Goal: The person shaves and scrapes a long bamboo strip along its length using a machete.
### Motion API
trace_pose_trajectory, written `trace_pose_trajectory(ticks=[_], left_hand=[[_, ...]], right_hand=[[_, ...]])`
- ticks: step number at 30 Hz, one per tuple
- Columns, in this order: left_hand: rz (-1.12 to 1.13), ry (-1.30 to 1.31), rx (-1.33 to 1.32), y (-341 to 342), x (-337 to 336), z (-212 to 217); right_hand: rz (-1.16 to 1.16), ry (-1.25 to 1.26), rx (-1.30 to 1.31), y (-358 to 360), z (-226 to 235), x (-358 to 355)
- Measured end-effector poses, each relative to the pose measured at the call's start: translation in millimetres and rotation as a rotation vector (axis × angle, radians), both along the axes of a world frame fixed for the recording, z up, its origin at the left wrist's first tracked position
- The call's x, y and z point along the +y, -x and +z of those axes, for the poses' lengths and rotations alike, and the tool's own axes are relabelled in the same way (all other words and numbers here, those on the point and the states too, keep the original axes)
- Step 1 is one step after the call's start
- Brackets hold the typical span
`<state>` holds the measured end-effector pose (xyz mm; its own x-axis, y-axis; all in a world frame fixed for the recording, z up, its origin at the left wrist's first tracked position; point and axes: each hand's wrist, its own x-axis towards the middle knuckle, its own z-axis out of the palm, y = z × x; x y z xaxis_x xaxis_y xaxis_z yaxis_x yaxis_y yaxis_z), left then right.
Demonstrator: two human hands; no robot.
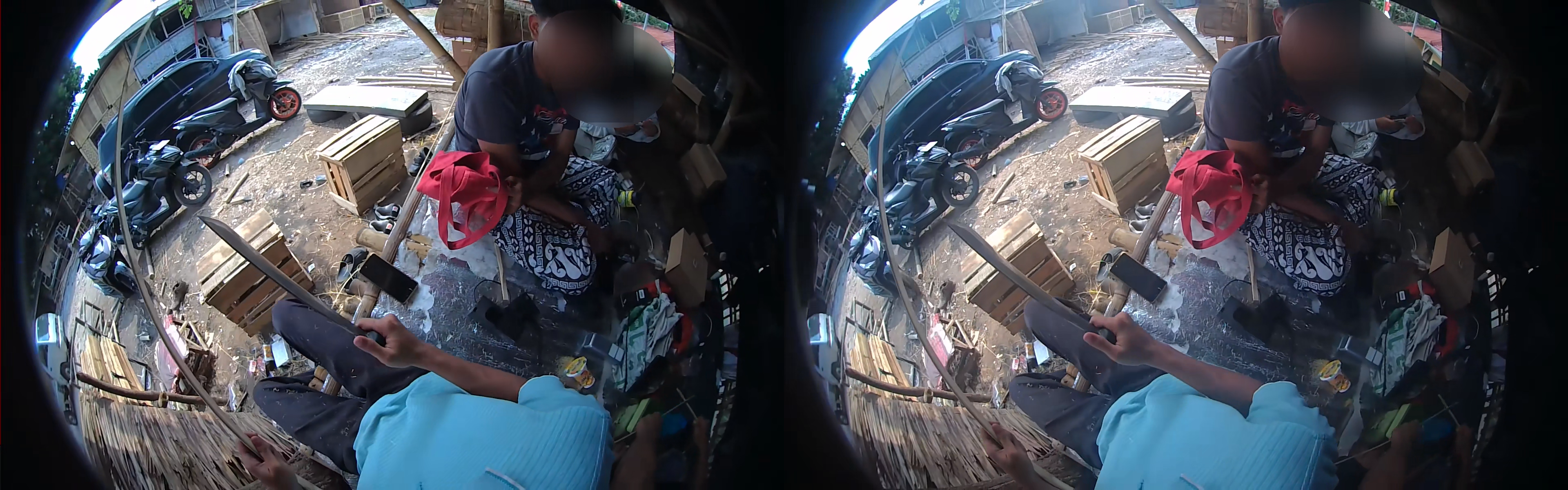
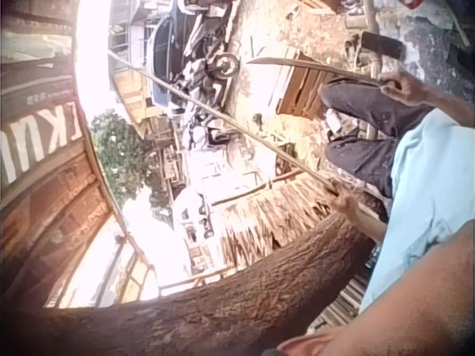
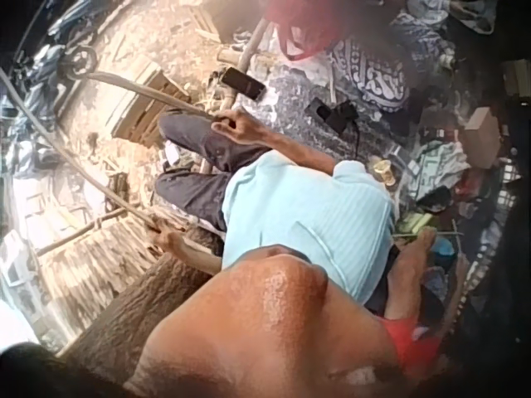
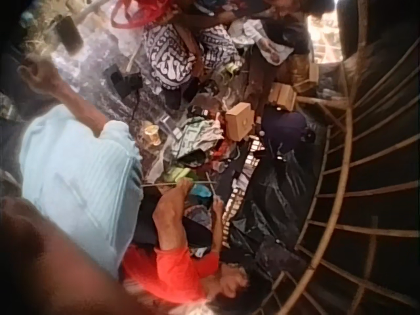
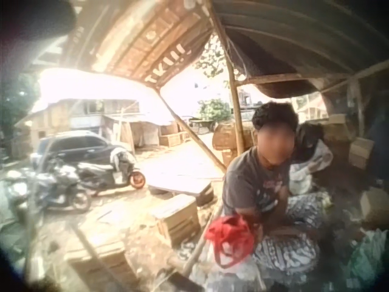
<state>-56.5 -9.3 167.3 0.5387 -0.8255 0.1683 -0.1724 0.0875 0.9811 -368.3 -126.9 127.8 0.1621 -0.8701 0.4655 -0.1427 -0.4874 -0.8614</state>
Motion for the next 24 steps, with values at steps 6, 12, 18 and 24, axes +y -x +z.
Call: trace_pose_trajectory(ticks=[6, 12, 18, 24], left_hand=[[0.078, 0.115, 0.113, 17, -3, 17], [-0.051, 0.103, 0.114, 16, -6, 26], [-0.144, 0.091, -0.016, 24, -22, 19], [-0.208, -0.236, -0.016, -2, -40, -34]], right_hand=[[0.004, 0.057, -0.039, 7, 12, 10], [0.058, 0.049, -0.051, 12, 15, 13], [0.116, 0.034, -0.041, 9, 17, 6], [0.167, -0.138, 0.013, 3, 9, -10]])
